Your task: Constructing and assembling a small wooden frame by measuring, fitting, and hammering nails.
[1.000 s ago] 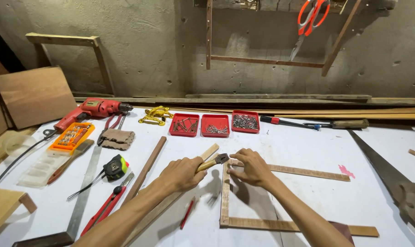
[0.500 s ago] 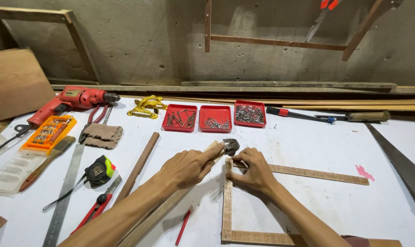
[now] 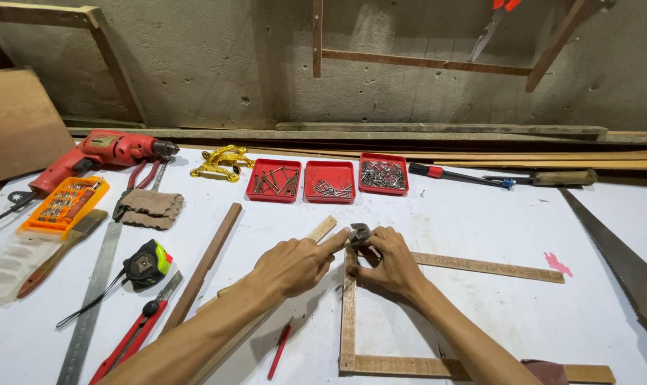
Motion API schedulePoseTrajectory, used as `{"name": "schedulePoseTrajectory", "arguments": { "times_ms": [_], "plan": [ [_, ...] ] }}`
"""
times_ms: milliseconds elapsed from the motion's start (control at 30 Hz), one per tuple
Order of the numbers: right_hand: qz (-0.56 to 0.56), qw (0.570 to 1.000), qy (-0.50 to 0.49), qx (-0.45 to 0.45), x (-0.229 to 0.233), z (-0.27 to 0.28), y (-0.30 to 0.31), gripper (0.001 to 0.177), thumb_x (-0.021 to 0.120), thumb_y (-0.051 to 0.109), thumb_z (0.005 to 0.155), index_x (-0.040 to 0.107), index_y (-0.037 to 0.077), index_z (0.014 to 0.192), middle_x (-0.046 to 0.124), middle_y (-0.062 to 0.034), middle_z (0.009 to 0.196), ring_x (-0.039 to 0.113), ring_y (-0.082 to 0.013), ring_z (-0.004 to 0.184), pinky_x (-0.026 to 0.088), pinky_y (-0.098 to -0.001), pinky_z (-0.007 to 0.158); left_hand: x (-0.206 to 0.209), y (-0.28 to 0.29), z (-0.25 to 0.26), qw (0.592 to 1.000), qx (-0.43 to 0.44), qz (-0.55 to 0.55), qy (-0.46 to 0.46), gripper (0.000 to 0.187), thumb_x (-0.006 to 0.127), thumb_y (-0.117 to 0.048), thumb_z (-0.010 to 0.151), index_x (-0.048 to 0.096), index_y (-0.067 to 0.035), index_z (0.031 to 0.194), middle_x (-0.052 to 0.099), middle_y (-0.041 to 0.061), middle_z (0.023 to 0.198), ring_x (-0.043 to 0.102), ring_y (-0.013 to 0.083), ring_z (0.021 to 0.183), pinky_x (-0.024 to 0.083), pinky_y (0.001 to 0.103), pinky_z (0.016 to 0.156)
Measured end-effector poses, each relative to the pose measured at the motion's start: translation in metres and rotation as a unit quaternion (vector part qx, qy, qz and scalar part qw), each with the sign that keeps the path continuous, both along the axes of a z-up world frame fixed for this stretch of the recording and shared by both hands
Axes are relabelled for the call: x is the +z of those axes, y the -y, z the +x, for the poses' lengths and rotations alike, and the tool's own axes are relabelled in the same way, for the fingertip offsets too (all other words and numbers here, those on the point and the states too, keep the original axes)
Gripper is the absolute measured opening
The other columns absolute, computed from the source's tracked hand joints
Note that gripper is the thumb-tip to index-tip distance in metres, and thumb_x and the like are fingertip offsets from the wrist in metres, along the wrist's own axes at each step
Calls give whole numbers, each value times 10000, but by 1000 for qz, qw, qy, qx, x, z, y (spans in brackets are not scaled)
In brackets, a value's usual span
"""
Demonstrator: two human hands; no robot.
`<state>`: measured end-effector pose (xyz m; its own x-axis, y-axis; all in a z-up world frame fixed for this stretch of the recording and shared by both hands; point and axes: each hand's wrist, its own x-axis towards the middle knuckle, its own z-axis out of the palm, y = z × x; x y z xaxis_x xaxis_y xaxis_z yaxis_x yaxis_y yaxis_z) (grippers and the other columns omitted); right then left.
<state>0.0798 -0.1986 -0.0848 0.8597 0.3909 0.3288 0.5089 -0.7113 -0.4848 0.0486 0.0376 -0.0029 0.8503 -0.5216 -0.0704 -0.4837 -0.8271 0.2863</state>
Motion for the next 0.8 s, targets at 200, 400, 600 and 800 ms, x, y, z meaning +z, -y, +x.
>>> {"name": "schedulePoseTrajectory", "arguments": {
  "times_ms": [200, 400, 600, 800],
  "plan": [
    [2, 1000, 13, 5, -5, 1, 3, 660, 796, 653, 699, 751, 75, 1014, 601, -63, 819, 516, -234, 829, 450, -415, 793, 6, -4, -4, 986, -42, -101, 129, 571, 512, -283, 1026, 327, -271, 1567, 673, 117, 701, 614, 218, 447, 517, 408, 387],
    [5, 999, 39, 13, -7, 3, 3, 484, 840, 510, 707, 765, 77, 910, 610, -42, 806, 519, -200, 812, 450, -386, 787, -3, -1, -7, 999, 32, -12, -14, 594, 454, -243, 1001, 327, -367, 1567, 659, 126, 651, 646, 238, 512, 557, 434, 495],
    [-1, 999, 37, 6, -6, 3, 1, 455, 857, 462, 699, 764, 57, 885, 621, -50, 783, 509, -201, 796, 452, -372, 757, 8, 1, -5, 998, 43, -29, -23, 560, 466, -293, 1015, 350, -339, 1561, 655, 138, 639, 624, 253, 509, 529, 450, 497],
    [23, 998, 58, 24, -3, 1, 1, 494, 845, 456, 688, 779, 51, 964, 643, -58, 800, 526, -204, 786, 457, -383, 744, -1, -4, -9, 989, 28, -133, 65, 583, 502, -284, 997, 361, -254, 1562, 674, 122, 697, 601, 214, 458, 513, 410, 406]
  ]
}}
